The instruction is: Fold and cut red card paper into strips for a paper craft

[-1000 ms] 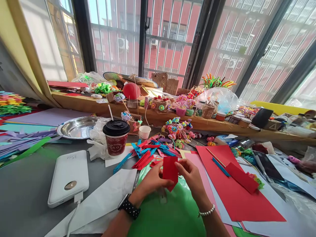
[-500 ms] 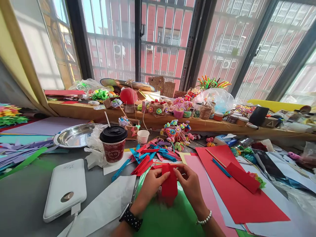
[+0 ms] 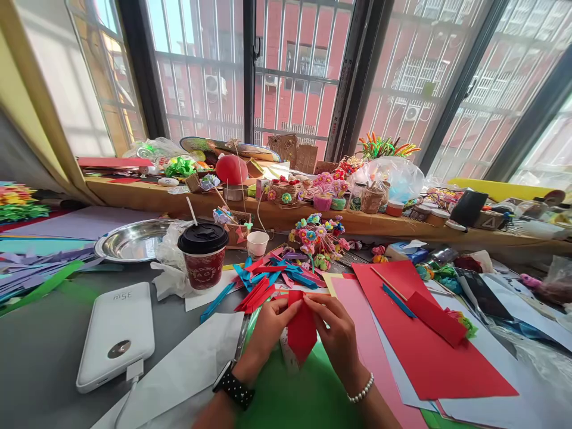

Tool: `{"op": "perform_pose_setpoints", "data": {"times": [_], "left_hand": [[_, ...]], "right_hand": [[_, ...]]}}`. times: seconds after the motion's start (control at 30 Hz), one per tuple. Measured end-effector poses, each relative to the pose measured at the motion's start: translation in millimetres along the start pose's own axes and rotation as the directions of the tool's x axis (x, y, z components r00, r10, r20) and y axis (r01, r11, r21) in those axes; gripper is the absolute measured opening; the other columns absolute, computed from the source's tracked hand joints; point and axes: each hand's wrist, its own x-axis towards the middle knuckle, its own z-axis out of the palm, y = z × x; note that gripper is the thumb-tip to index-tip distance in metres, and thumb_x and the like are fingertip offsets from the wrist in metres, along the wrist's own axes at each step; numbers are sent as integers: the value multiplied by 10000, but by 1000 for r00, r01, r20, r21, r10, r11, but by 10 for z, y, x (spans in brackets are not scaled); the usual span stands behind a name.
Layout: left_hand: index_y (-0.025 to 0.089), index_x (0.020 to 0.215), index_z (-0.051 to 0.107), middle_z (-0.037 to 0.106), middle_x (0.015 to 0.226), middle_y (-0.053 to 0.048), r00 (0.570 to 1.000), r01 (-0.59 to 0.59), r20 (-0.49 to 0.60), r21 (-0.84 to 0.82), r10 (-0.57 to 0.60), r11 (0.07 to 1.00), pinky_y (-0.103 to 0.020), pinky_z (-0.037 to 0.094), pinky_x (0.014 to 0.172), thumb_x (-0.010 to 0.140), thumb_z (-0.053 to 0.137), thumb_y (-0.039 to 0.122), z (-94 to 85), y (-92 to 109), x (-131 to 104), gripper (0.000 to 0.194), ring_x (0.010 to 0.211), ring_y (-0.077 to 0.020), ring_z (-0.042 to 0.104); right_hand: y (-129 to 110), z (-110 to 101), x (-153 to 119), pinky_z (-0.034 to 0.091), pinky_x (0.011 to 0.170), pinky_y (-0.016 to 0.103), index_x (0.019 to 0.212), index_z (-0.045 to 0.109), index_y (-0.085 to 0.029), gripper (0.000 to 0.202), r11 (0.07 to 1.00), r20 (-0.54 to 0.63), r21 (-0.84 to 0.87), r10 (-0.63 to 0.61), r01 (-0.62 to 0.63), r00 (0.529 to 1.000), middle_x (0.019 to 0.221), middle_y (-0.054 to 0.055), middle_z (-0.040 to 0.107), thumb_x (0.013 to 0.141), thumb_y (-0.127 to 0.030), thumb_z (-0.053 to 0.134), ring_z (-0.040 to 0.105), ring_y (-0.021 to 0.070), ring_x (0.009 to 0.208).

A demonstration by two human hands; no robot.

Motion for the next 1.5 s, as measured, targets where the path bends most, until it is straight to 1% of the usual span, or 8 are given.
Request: {"op": "perform_pose_setpoints", "data": {"times": [0.13,0.4,0.7,0.8,0.97,1.1,1.27,1.5], "left_hand": [[152,457,408,332,468,60,997,-61,-37,66,64,996,-194,243,431,625,573,436,-9,-3,14,369,464,-72,326],[148,623,570,527,597,9,999,-28,30,-62,30,998,-193,329,478,645,564,432,-9,63,-19,285,556,-111,443],[140,697,623,596,655,-10,999,-6,52,-86,10,996,-200,368,519,631,596,390,-21,63,-17,260,601,-129,500],[145,761,639,625,723,-27,997,-5,71,-68,10,998,-215,391,565,636,593,380,-20,61,-21,270,658,-154,530],[160,784,654,630,776,-33,991,3,134,1,-3,1000,-216,393,561,629,594,375,-21,32,-7,272,683,-168,539],[152,655,649,594,624,-7,984,28,172,60,-38,998,-197,326,465,609,608,373,-16,19,1,229,544,-124,483],[142,575,616,521,529,22,983,35,176,47,-43,998,-189,277,441,605,618,342,-6,19,-4,202,475,-84,409],[143,558,611,500,503,22,981,46,185,57,-56,997,-193,254,422,609,610,347,-10,25,-15,210,455,-81,392]], "right_hand": [[-6,1,9,474,735,325,1044,562,-273,340,1000,0,-16,-12,12,1000,920,62,595,789,-98,420,535,181,894],[-56,-21,44,466,765,330,1020,575,-284,341,977,54,150,142,-149,988,958,49,562,765,-107,434,522,176,912],[-118,-39,81,453,771,331,897,631,-238,213,878,132,365,280,-310,951,935,64,562,771,-202,463,516,195,911],[-119,-62,96,462,723,295,859,623,-202,192,792,157,448,387,-414,909,912,71,575,774,-278,468,525,192,886],[-62,-78,105,457,657,283,815,632,-152,283,661,227,456,561,-596,796,804,77,620,740,-392,502,550,192,776],[-10,-71,94,437,626,269,726,653,-150,295,641,253,428,591,-637,766,727,57,629,694,-422,545,542,185,723],[18,-77,88,423,612,258,679,651,-153,267,607,294,435,602,-665,742,689,41,630,664,-410,579,539,172,690],[31,-92,89,417,601,256,669,639,-149,268,661,295,380,576,-647,762,689,38,614,672,-409,572,525,164,674]]}}
